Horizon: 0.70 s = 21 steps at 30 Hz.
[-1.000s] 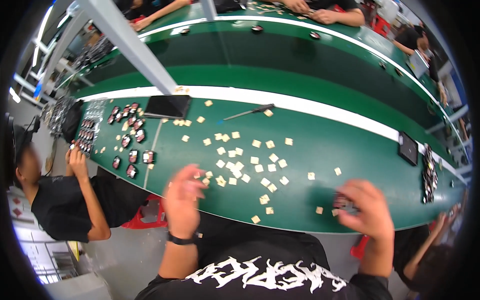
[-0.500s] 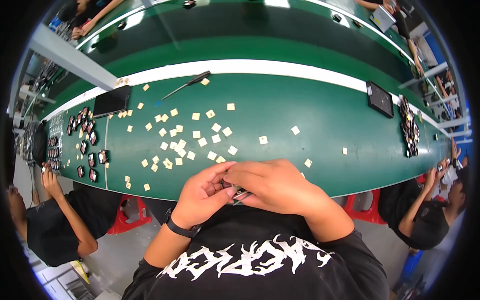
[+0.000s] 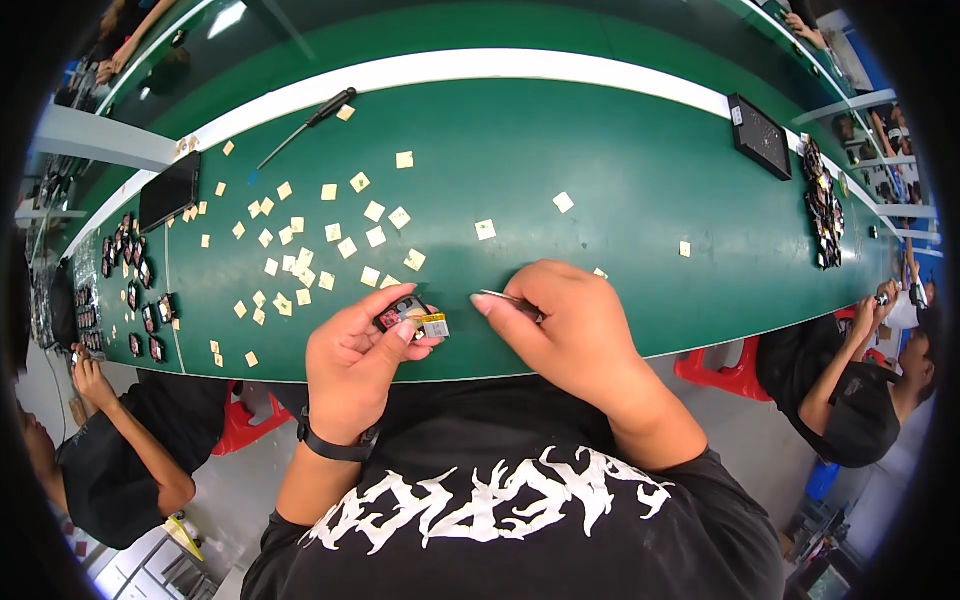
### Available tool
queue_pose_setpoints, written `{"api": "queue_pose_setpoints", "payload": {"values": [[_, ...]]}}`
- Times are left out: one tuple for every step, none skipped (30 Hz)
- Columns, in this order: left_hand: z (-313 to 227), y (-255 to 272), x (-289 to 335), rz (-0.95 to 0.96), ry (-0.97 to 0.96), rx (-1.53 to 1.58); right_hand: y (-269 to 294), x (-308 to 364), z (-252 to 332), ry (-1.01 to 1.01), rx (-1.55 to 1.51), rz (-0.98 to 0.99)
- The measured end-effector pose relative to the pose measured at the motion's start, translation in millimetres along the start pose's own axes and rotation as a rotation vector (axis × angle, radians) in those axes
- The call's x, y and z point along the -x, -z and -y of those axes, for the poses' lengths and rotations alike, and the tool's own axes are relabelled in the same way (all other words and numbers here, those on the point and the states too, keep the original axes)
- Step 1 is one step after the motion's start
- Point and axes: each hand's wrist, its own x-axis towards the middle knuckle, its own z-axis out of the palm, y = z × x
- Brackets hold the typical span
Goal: Assembling small electronic tracking devices or smartwatches by inserting components and applying adhesive stickers.
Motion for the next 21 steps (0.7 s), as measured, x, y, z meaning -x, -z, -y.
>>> {"api": "queue_pose_setpoints", "payload": {"values": [[-1, -2, 1, -0.014, -0.008, -0.049, -1, 1, 1, 0.025, 0.006, 0.011], [-2, -3, 1, -0.012, 0.003, -0.048, -3, 2, 3, 0.05, 0.011, 0.021], [-2, -5, 1, -0.029, -0.001, -0.07, -4, 2, 5, 0.041, 0.009, 0.023], [-2, -6, 1, -0.046, -0.006, -0.092, -6, 2, 8, 0.038, -0.002, 0.03], [0, -7, 1, -0.044, 0.001, -0.092, -8, 3, 9, 0.036, -0.013, 0.036], [1, -8, 0, -0.054, -0.013, -0.116, -9, 3, 9, 0.094, 0.003, 0.038], [3, -8, 0, -0.066, -0.029, -0.141, -11, 2, 10, 0.091, 0.002, 0.04], [4, -8, 0, -0.066, -0.025, -0.141, -13, 2, 11, 0.143, 0.016, 0.032], [6, -9, 0, -0.074, -0.035, -0.161, -15, 1, 12, 0.196, 0.03, 0.023], [7, -9, 0, -0.083, -0.047, -0.18, -16, 2, 12, 0.193, 0.03, 0.025], [7, -9, 0, -0.083, -0.044, -0.178, -18, 2, 12, 0.223, 0.07, 0.037], [7, -8, 1, -0.08, -0.057, -0.26, -19, 2, 12, 0.252, 0.11, 0.05], [7, -8, 2, -0.076, -0.07, -0.341, -20, 2, 14, 0.251, 0.111, 0.053], [9, -8, 2, -0.077, -0.069, -0.339, -21, 3, 16, 0.251, 0.148, 0.054], [12, -7, 3, -0.087, -0.144, -0.376, -21, 4, 19, 0.252, 0.184, 0.056], [15, -7, 3, -0.097, -0.219, -0.412, -22, 5, 20, 0.251, 0.186, 0.058], [15, -7, 3, -0.097, -0.218, -0.409, -22, 7, 22, 0.237, 0.212, 0.067], [15, -7, 3, -0.088, -0.255, -0.437, -22, 7, 23, 0.223, 0.238, 0.075], [15, -6, 3, -0.079, -0.294, -0.467, -24, 7, 23, 0.222, 0.24, 0.076], [16, -5, 3, -0.079, -0.294, -0.464, -25, 7, 22, 0.232, 0.221, 0.069], [17, -3, 3, -0.073, -0.304, -0.453, -26, 7, 22, 0.241, 0.202, 0.062]]}}
